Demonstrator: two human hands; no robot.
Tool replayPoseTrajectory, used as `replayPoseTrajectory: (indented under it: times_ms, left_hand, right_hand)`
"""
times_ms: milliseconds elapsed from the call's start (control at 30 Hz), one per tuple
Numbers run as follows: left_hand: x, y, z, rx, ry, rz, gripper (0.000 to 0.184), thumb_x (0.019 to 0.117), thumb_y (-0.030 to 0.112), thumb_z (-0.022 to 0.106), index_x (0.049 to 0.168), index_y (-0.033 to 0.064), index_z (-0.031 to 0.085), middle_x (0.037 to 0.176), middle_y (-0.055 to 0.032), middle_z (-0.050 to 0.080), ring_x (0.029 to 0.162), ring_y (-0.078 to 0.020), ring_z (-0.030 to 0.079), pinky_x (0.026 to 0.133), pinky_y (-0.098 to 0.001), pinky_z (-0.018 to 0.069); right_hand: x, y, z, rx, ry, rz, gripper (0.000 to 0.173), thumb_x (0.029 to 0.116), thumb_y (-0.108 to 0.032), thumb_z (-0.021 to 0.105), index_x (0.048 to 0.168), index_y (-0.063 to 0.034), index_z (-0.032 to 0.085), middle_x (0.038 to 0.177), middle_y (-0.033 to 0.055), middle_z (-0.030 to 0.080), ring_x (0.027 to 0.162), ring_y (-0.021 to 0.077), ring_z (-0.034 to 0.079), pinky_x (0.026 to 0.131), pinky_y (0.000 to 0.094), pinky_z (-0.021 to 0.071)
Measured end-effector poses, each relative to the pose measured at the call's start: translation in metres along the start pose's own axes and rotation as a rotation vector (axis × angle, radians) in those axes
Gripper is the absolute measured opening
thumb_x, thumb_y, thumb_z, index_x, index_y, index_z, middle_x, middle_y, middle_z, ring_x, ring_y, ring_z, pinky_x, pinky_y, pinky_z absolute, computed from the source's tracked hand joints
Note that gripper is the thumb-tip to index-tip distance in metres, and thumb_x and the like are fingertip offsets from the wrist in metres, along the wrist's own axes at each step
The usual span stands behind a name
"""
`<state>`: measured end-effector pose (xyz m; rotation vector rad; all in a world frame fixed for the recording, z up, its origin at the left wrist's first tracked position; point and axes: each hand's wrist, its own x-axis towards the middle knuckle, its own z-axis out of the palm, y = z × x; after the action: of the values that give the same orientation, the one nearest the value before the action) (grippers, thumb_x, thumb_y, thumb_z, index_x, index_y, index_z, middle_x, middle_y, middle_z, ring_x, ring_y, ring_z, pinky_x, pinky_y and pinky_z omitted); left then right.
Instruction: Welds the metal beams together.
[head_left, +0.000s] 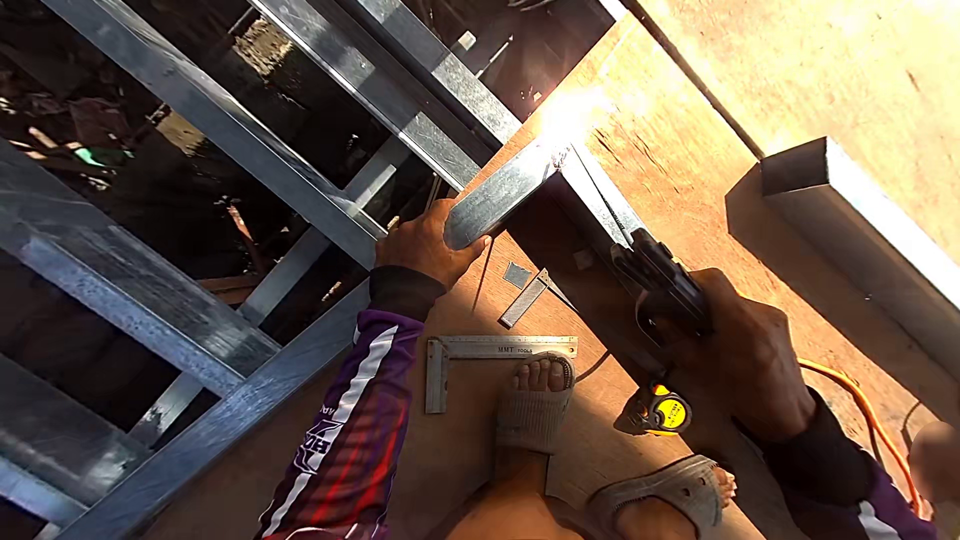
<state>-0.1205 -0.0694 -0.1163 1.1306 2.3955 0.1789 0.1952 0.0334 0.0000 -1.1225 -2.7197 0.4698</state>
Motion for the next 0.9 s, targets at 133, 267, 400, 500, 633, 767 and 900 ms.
replayPoseTrajectory:
  times_ms: [133,267,400,500,633,767,900]
  left_hand:
    - [0.000,0.000,-0.001,-0.005,-0.012,-0.017,0.077,0.0831,0.067,0.073,0.143,0.0216,0.057,0.110,-0.0217,0.074,0.100,-0.0472,0.070,0.081,-0.0731,0.0488]
    - [0.000,0.001,-0.001,-0.004,-0.006,-0.003,0.076,0.0835,0.066,0.073,0.142,0.0203,0.058,0.109,-0.0221,0.074,0.099,-0.0476,0.070,0.079,-0.0726,0.0495]
    - [-0.001,0.000,0.000,0.001,0.003,-0.001,0.075,0.0836,0.065,0.074,0.142,0.0211,0.058,0.109,-0.0215,0.074,0.098,-0.0466,0.071,0.079,-0.0717,0.0497]
    - [-0.001,0.001,0.000,0.006,0.014,0.001,0.075,0.0829,0.066,0.074,0.141,0.0205,0.059,0.108,-0.0211,0.074,0.097,-0.0464,0.071,0.077,-0.0716,0.0497]
    - [-0.001,0.001,0.000,-0.002,0.020,0.007,0.075,0.0829,0.065,0.074,0.141,0.0209,0.059,0.108,-0.0201,0.075,0.096,-0.0458,0.071,0.077,-0.0718,0.0498]
    - [-0.001,-0.001,0.001,-0.009,0.021,0.010,0.074,0.0832,0.065,0.073,0.141,0.0213,0.058,0.107,-0.0204,0.074,0.097,-0.0464,0.071,0.077,-0.0721,0.0497]
    - [0.000,-0.002,0.001,-0.016,0.013,0.009,0.075,0.0830,0.066,0.072,0.141,0.0219,0.058,0.108,-0.0200,0.074,0.098,-0.0459,0.071,0.079,-0.0727,0.0494]
  right_hand:
    - [-0.008,-0.001,-0.010,0.020,0.096,0.004,0.031,0.0932,-0.030,0.062,0.103,-0.0008,0.063,0.068,0.0105,0.064,0.056,0.0183,0.062,0.048,0.0347,0.0475]
    - [-0.019,0.001,-0.021,0.010,0.041,0.006,0.033,0.0921,-0.032,0.061,0.102,-0.0009,0.065,0.069,0.0108,0.067,0.058,0.0162,0.065,0.049,0.0322,0.0487]
    - [-0.030,0.002,-0.024,0.023,-0.031,-0.002,0.033,0.0924,-0.034,0.061,0.104,-0.0034,0.065,0.070,0.0088,0.067,0.058,0.0149,0.065,0.049,0.0308,0.0493]
    - [-0.033,0.003,-0.021,0.030,-0.050,0.000,0.031,0.0921,-0.033,0.061,0.103,-0.0039,0.065,0.069,0.0085,0.066,0.058,0.0150,0.064,0.048,0.0313,0.0489]
    - [-0.033,0.002,-0.019,0.040,-0.059,-0.007,0.032,0.0919,-0.033,0.061,0.104,-0.0037,0.065,0.069,0.0080,0.066,0.058,0.0151,0.064,0.048,0.0318,0.0489]
    - [-0.032,0.001,-0.018,0.039,-0.057,-0.011,0.032,0.0927,-0.033,0.060,0.105,-0.0038,0.065,0.068,0.0080,0.065,0.057,0.0157,0.064,0.047,0.0322,0.0482]
    - [-0.031,0.000,-0.016,0.027,-0.060,-0.006,0.032,0.0920,-0.032,0.060,0.104,-0.0033,0.066,0.068,0.0080,0.065,0.057,0.0159,0.064,0.047,0.0327,0.0484]
